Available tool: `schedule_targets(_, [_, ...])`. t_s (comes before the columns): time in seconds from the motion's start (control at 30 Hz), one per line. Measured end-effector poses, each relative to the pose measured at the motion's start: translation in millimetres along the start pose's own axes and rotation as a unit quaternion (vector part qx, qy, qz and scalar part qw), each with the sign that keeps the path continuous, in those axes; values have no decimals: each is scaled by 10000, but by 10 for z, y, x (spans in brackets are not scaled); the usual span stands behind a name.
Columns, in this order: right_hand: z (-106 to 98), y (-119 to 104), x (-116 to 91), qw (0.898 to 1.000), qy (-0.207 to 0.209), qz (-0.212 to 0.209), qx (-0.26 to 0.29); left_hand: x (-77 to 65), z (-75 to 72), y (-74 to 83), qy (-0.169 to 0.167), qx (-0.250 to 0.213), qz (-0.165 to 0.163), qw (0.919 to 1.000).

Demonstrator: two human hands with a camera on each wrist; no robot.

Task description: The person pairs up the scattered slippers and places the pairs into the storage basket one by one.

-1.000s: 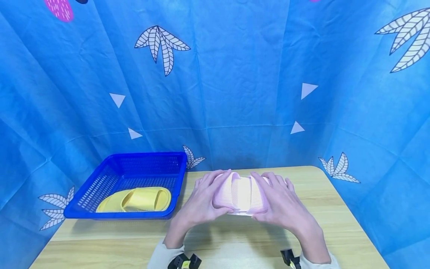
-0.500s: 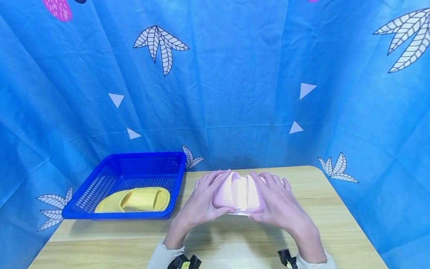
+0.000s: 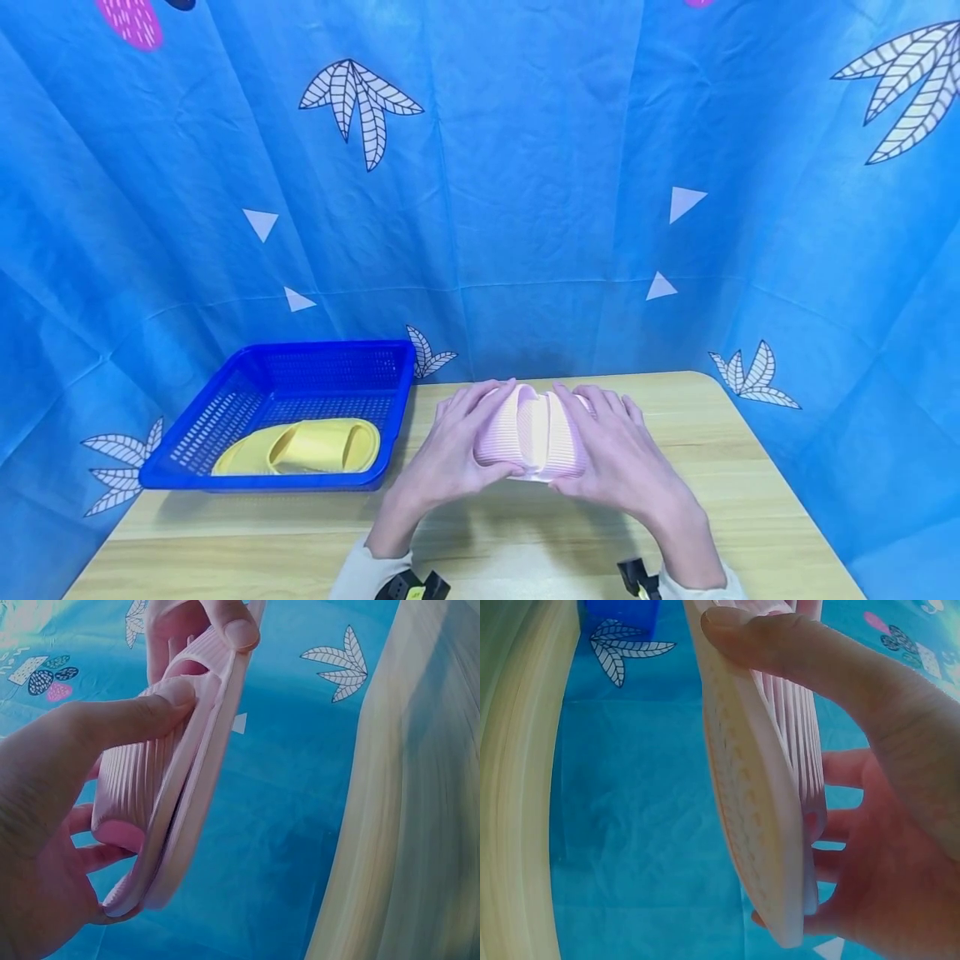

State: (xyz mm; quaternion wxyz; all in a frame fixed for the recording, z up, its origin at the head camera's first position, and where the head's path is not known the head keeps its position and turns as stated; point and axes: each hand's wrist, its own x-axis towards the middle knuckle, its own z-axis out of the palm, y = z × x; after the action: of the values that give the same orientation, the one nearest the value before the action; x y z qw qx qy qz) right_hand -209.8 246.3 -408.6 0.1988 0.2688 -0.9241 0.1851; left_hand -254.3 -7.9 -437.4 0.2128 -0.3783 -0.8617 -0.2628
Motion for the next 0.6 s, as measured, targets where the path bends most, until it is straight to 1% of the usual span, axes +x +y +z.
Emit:
schedule_targets(0.17, [4, -8, 6, 9999, 84, -61, 47, 1, 21, 0, 120, -74, 118, 9998])
schedule_targets(0.4, [2, -25, 27, 9997, 201, -162, 5, -11, 10, 1, 176, -203, 68, 9996])
schedule_targets(0.6, [-9, -52, 27, 9992, 297, -252, -36, 2, -8, 29, 371, -130, 288, 9988])
